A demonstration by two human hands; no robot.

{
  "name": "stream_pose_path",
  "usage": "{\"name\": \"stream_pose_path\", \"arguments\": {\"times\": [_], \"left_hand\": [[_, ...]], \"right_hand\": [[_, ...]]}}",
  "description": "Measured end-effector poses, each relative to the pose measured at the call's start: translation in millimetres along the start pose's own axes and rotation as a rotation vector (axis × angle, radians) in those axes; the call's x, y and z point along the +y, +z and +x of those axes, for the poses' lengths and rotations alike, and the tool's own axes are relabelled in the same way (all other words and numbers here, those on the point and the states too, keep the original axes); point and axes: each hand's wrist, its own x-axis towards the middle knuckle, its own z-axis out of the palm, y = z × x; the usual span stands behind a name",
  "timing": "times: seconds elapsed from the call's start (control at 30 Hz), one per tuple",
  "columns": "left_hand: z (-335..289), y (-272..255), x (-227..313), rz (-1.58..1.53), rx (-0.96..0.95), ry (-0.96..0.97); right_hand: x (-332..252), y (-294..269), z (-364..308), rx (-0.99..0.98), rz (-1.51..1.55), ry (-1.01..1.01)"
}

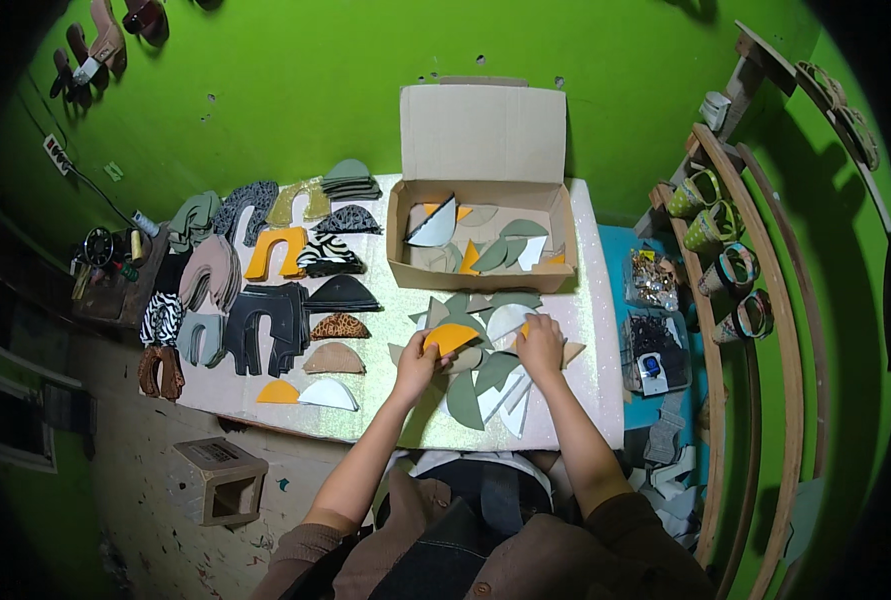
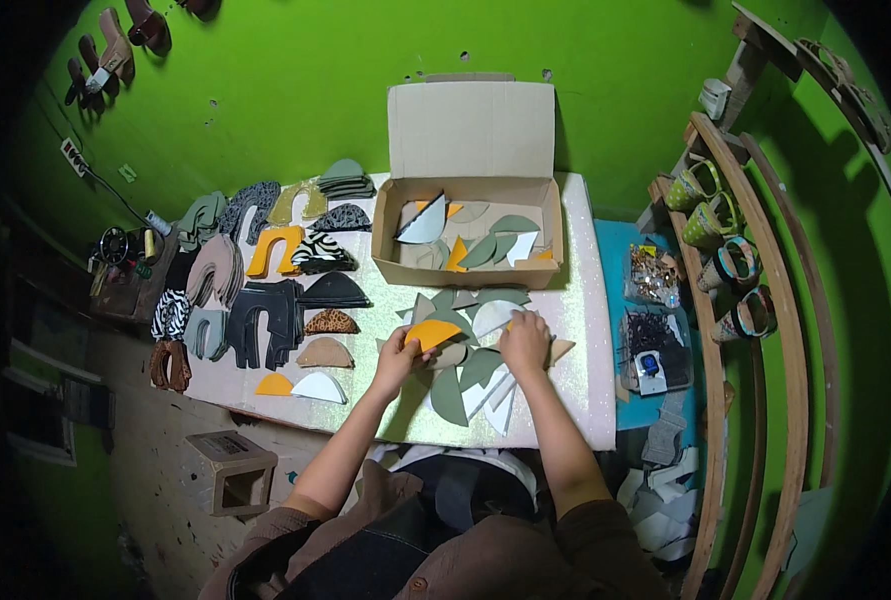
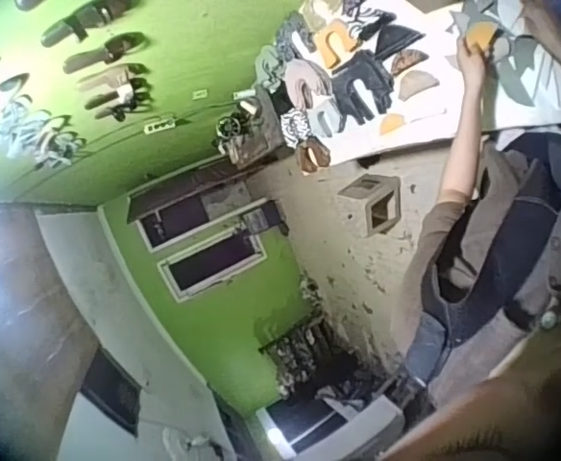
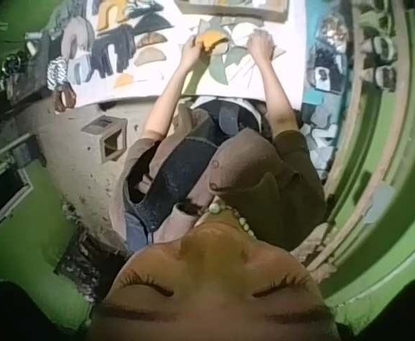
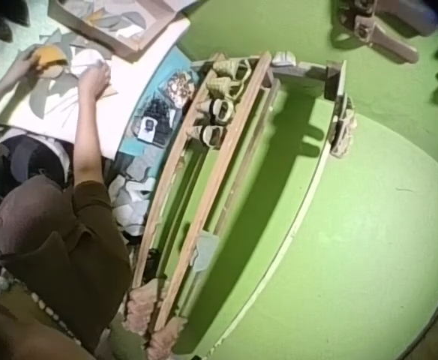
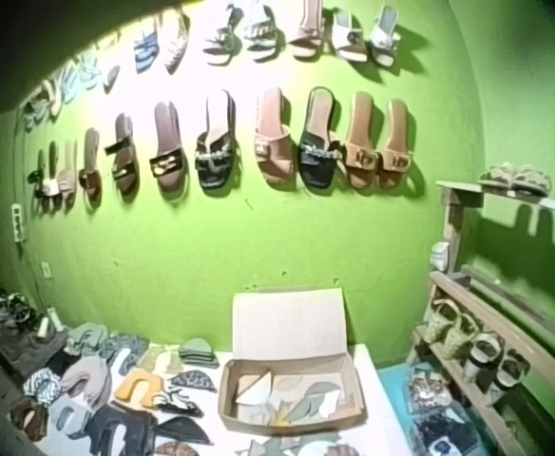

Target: The recorder is sorting and organizing various cut leather and synthetic pieces used for manufacturing shoe uppers.

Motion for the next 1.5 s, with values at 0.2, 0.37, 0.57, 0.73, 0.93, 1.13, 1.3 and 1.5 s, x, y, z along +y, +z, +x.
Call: {"name": "stream_pose_path", "arguments": {"times": [0.2,0.37,0.57,0.73,0.93,1.13,1.3,1.5], "left_hand": [[-0.8,-0.2,0.1,0.006,0.003,-0.025],[0.2,1.1,3.3,0.038,-0.015,-0.033],[4.5,-9.2,-0.5,0.009,0.026,-0.024],[2.1,-9.1,8.8,-0.058,-0.018,-0.038],[-8.7,-8.9,21.7,-0.110,-0.060,-0.175],[-6.4,-25.8,19.0,-0.181,-0.203,-0.237],[-5.5,-43.6,16.7,-0.216,-0.265,-0.304],[-12.8,-77.4,23.0,-0.197,-0.278,-0.298]], "right_hand": [[2.9,-7.3,15.1,-0.201,-0.068,0.105],[27.4,0.2,27.5,-0.172,0.078,0.196],[10.8,-36.6,27.3,-0.167,0.704,0.127],[-22.3,-72.7,23.8,-0.055,0.916,-0.161],[-58.2,-76.9,18.1,-0.235,0.834,-0.396],[-87.1,-40.3,11.8,-0.412,0.546,-0.615],[-105.4,-15.9,13.3,-0.532,0.649,-0.600],[-143.9,-6.0,5.4,-0.543,0.629,-0.617]]}}
